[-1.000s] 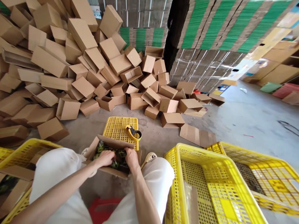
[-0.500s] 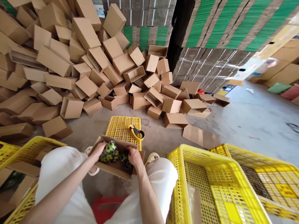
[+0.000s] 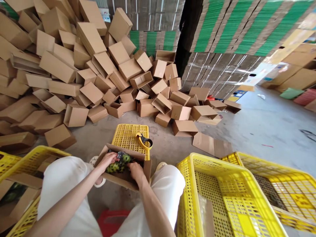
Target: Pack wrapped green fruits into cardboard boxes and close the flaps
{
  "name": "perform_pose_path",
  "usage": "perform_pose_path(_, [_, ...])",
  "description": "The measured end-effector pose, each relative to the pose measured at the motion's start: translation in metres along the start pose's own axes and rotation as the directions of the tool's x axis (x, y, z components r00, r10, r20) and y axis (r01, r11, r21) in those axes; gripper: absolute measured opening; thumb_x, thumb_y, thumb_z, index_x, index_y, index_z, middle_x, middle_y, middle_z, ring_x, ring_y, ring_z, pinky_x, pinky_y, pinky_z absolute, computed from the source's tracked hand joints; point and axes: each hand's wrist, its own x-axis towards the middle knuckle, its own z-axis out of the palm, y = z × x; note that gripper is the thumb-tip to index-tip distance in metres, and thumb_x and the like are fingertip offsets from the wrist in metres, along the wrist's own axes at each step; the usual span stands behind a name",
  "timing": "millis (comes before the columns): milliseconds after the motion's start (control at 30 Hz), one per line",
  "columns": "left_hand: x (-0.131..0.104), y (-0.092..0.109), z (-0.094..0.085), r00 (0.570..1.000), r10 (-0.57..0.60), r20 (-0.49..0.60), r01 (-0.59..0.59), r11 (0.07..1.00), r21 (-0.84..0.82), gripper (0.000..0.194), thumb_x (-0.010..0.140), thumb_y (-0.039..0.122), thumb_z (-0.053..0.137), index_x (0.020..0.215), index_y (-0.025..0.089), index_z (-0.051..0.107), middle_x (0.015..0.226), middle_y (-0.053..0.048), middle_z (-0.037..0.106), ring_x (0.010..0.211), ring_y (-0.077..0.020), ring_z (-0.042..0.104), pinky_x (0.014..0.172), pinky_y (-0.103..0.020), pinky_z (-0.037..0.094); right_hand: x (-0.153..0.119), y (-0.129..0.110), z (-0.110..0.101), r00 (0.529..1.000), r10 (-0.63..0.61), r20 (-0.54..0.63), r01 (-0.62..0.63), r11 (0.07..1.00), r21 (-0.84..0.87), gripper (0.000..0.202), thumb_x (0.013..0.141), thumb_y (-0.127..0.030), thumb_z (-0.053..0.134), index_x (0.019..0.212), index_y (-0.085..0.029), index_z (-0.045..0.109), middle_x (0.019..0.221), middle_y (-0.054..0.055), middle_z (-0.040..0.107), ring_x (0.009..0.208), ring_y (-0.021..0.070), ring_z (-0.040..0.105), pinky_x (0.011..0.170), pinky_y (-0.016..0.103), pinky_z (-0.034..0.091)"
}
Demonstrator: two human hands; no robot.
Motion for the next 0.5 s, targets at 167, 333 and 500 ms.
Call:
perform_pose_path(167, [-0.005, 0.001, -0.003, 0.999, 0.023, 0.028, -0.023, 1.000, -0.020, 0.029, 0.084, 0.037, 0.060, 0.105, 0.020, 0.071, 0.095, -0.010, 0.082, 0.107, -0.0291, 0.075, 0.099, -0.041, 0.054, -0.015, 0.011, -0.026, 0.992, -0.104, -0.077, 0.121, 0.956, 0.268, 0.064, 0.071, 0.002, 0.055, 0.122, -0.028, 0.080, 0.123, 0.004, 0.080, 0.114, 0.0278, 0.075, 0.106, 0.038, 0.055])
perform_pose_path(333, [-0.018, 0.018, -0.002, 0.981, 0.095, 0.171, -0.116, 0.987, 0.112, 0.020, 0.077, 0.023, 0.060, 0.090, 0.021, 0.075, 0.099, -0.008, 0.081, 0.116, -0.0307, 0.069, 0.106, -0.039, 0.050, -0.033, 0.012, -0.060, 0.972, -0.184, -0.145, 0.235, 0.750, 0.618, 0.053, 0.076, -0.015, 0.063, 0.125, -0.027, 0.078, 0.127, 0.003, 0.078, 0.120, 0.0300, 0.070, 0.111, 0.046, 0.050])
perform_pose_path(500, [-0.022, 0.027, 0.000, 0.974, 0.051, 0.219, -0.090, 0.980, 0.175, 0.009, 0.072, 0.019, 0.063, 0.067, 0.024, 0.069, 0.075, -0.004, 0.076, 0.110, -0.0343, 0.068, 0.100, -0.038, 0.051, -0.038, 0.008, -0.067, 0.985, -0.150, -0.086, 0.157, 0.571, 0.806, 0.052, 0.080, -0.032, 0.073, 0.133, -0.027, 0.071, 0.126, 0.004, 0.075, 0.115, 0.0266, 0.068, 0.103, 0.041, 0.054])
